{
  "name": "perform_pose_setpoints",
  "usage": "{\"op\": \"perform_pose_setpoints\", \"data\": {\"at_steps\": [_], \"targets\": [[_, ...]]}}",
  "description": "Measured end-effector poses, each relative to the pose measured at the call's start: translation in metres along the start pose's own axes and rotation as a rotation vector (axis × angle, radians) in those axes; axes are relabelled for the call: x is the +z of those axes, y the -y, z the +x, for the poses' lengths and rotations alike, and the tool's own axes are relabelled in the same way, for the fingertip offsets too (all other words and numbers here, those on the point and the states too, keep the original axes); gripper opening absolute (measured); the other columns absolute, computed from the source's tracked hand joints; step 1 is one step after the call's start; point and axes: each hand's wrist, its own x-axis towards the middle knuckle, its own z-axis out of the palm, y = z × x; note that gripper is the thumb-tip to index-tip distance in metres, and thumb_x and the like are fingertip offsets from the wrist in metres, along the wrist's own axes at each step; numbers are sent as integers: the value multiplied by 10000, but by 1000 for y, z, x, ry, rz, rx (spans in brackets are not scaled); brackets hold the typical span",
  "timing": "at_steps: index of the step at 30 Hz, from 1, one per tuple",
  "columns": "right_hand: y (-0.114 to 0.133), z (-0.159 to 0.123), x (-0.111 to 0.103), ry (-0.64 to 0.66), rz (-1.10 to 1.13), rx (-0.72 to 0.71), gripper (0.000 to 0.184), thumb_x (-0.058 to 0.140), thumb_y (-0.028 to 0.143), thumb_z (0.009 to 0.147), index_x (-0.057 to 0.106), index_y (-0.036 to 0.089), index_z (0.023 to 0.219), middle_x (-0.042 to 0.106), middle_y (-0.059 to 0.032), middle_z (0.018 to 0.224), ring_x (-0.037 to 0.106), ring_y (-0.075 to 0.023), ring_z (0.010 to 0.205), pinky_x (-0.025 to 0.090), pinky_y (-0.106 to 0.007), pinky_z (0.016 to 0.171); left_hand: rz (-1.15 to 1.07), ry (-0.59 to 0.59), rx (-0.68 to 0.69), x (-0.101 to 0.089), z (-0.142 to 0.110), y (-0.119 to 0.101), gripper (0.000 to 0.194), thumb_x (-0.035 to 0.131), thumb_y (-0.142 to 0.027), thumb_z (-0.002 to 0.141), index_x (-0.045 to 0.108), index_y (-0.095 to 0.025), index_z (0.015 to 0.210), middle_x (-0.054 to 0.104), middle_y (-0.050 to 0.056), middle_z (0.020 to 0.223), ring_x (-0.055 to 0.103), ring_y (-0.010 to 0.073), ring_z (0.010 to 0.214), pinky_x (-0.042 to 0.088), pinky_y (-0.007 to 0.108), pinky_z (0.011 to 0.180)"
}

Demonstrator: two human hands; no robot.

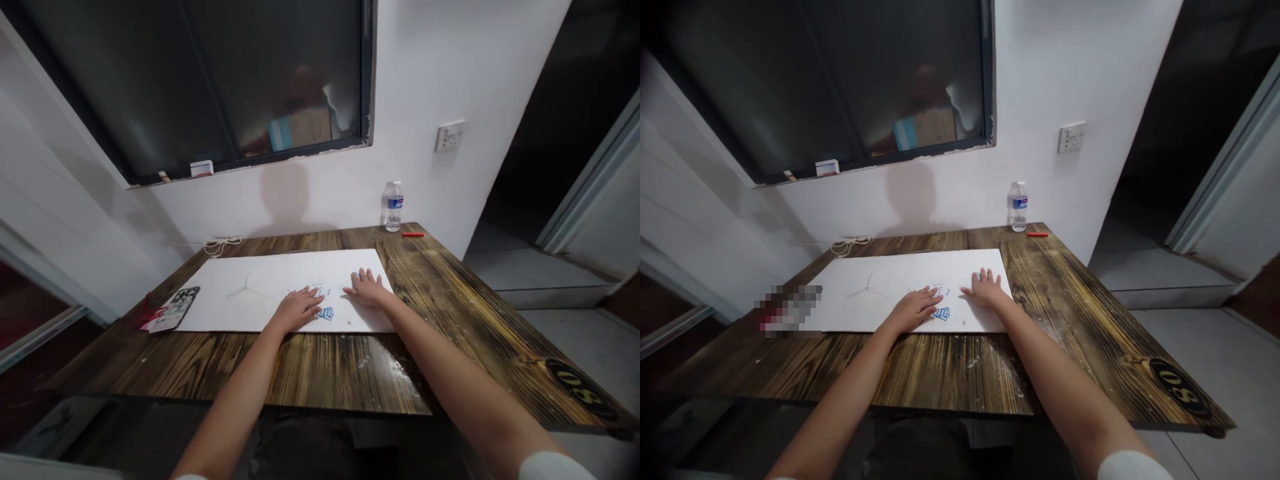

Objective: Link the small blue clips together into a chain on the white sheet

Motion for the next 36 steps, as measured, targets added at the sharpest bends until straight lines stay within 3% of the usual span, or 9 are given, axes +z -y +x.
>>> {"op": "perform_pose_setpoints", "data": {"at_steps": [6,9,12,15,18,23,28,33,36], "targets": [[34,-18,8,229,23,-404,758,302,633,882,197,171,1475,16,-164,1543,-45,-332,1409,29,-562,1095,196,19,-245,8,1,1,624,193,-616,899,273,-318,1442,171,67,1539,146,278,1408,186,503,1088],[44,-21,9,293,138,-607,696,285,630,891,259,228,1458,47,-99,1549,-32,-296,1417,1,-565,1101,169,48,-217,8,0,3,648,173,-618,899,205,-300,1463,102,69,1549,82,269,1419,135,521,1097],[45,-18,8,222,351,-714,616,320,609,893,360,282,1414,187,-34,1534,147,-259,1411,119,-492,1129,62,51,-114,5,-1,3,668,148,-603,906,92,-270,1483,51,74,1551,63,237,1423,111,499,1110],[39,-9,6,-107,551,-626,530,308,539,924,503,251,1323,443,-55,1416,383,-220,1316,245,-415,1109,-22,89,20,1,-2,0,664,132,-606,903,93,-281,1481,108,63,1546,85,216,1422,83,475,1121],[32,-2,4,-351,598,-506,493,286,477,945,560,218,1263,521,-81,1346,382,-218,1317,201,-443,1122,-57,174,183,-4,-2,-8,619,193,-626,892,234,-353,1446,207,22,1527,111,249,1418,39,522,1110],[29,-4,11,-147,413,-666,475,282,468,954,471,265,1340,353,-45,1471,206,-231,1398,113,-515,1121,-205,186,386,-11,-3,-24,558,325,-594,890,482,-297,1335,382,42,1457,274,263,1369,135,460,1118],[30,-11,17,23,179,-817,501,266,492,954,379,290,1398,346,-44,1474,219,-251,1393,120,-558,1102,-340,55,394,-10,-8,-27,371,465,-475,889,686,-255,1090,587,48,1275,521,216,1184,358,324,1013],[23,-10,17,-36,-21,-699,521,303,488,944,347,272,1417,307,-55,1493,236,-272,1384,145,-559,1095,-278,7,317,-6,-6,-13,368,410,-441,920,674,-265,1106,638,34,1202,520,186,1194,362,306,1014],[19,-10,16,-79,-91,-530,549,319,478,940,314,235,1432,245,-91,1515,200,-288,1394,167,-557,1088,-128,61,268,-5,-3,-8,436,404,-488,909,545,-297,1275,488,35,1379,363,205,1329,259,383,1089]]}}
